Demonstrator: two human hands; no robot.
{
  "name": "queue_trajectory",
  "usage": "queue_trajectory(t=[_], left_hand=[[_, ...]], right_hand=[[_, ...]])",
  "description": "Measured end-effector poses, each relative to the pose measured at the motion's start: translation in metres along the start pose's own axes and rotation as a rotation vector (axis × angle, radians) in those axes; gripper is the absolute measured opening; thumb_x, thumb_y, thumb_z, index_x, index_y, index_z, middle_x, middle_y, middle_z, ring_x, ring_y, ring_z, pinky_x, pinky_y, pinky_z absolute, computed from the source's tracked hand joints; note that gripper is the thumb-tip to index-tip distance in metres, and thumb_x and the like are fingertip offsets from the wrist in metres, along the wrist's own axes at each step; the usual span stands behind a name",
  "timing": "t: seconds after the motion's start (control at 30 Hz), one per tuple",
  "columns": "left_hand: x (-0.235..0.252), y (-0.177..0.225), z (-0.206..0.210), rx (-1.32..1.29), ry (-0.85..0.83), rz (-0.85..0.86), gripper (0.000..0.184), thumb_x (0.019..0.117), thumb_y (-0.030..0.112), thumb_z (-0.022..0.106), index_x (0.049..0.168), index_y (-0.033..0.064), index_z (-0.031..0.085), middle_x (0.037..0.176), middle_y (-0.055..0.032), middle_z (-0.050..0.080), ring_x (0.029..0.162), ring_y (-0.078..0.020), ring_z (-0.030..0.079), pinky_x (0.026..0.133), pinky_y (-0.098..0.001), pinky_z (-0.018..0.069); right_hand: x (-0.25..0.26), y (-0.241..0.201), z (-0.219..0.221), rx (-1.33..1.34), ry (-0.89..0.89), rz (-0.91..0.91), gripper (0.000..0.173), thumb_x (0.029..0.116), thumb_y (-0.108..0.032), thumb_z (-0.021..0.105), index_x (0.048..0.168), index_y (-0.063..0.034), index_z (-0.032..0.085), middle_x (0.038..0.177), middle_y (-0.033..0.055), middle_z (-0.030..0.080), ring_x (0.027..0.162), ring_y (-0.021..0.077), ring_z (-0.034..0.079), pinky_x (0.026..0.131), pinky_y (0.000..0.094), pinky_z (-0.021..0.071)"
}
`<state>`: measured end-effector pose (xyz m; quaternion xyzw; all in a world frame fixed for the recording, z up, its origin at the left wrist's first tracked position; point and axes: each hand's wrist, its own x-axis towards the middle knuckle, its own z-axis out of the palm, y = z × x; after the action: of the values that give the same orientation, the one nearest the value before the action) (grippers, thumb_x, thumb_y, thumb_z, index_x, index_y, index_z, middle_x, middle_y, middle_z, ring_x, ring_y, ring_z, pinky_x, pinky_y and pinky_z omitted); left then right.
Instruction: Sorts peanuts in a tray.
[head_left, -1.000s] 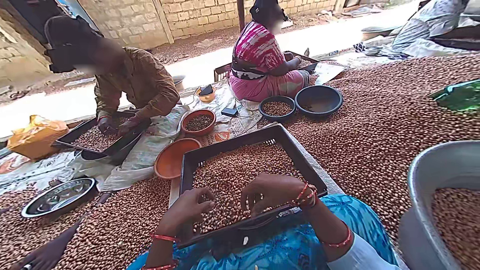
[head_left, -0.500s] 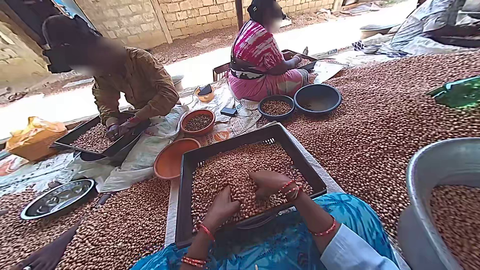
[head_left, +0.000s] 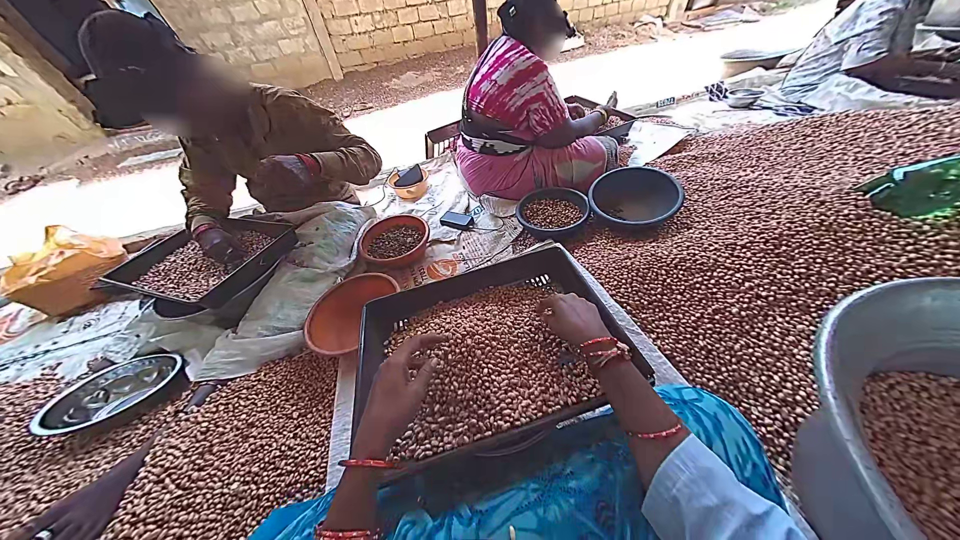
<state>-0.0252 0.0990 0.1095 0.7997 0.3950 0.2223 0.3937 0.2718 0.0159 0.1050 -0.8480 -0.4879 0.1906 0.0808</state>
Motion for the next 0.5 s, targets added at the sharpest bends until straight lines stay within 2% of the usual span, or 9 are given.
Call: queue_trajectory(t=[0.13, 0.23, 0.37, 0.5], left_hand=[[-0.002, 0.002, 0.009, 0.216, 0.079, 0.066, 0.021, 0.0973, 0.009, 0.065, 0.117, 0.0081, 0.072, 0.119, -0.0091, 0.071, 0.1, -0.0229, 0.072, 0.09, -0.0433, 0.0582], [-0.005, 0.006, 0.028, 0.355, 0.082, 0.132, 0.017, 0.0959, 0.008, 0.066, 0.109, 0.0081, 0.077, 0.107, -0.0138, 0.072, 0.092, -0.0292, 0.071, 0.083, -0.0488, 0.0569], [-0.007, 0.006, 0.045, 0.526, 0.154, 0.174, 0.019, 0.0961, 0.006, 0.062, 0.106, 0.009, 0.078, 0.103, -0.0159, 0.072, 0.096, -0.0355, 0.071, 0.08, -0.053, 0.058], [-0.003, 0.001, 0.048, 0.587, 0.181, 0.129, 0.021, 0.0994, 0.01, 0.061, 0.112, 0.0088, 0.078, 0.109, -0.0189, 0.071, 0.104, -0.0393, 0.069, 0.084, -0.0546, 0.0573]], right_hand=[[0.0, -0.007, 0.003, -0.037, 0.013, -0.004, 0.031, 0.1029, -0.016, 0.055, 0.128, -0.0096, 0.071, 0.129, 0.0209, 0.068, 0.124, 0.0406, 0.063, 0.1, 0.0598, 0.0474], [0.003, -0.007, 0.007, -0.044, 0.007, -0.002, 0.031, 0.1009, -0.016, 0.056, 0.127, -0.0091, 0.07, 0.128, 0.021, 0.068, 0.122, 0.0408, 0.063, 0.098, 0.0601, 0.0482], [0.004, -0.004, 0.008, -0.036, -0.008, -0.006, 0.031, 0.0998, -0.018, 0.059, 0.128, -0.0085, 0.068, 0.128, 0.0212, 0.068, 0.122, 0.0414, 0.063, 0.096, 0.0622, 0.0484], [0.002, -0.006, 0.007, -0.049, -0.032, 0.009, 0.031, 0.0992, -0.02, 0.061, 0.126, -0.0053, 0.067, 0.128, 0.0224, 0.067, 0.122, 0.0415, 0.063, 0.097, 0.0616, 0.0485]])
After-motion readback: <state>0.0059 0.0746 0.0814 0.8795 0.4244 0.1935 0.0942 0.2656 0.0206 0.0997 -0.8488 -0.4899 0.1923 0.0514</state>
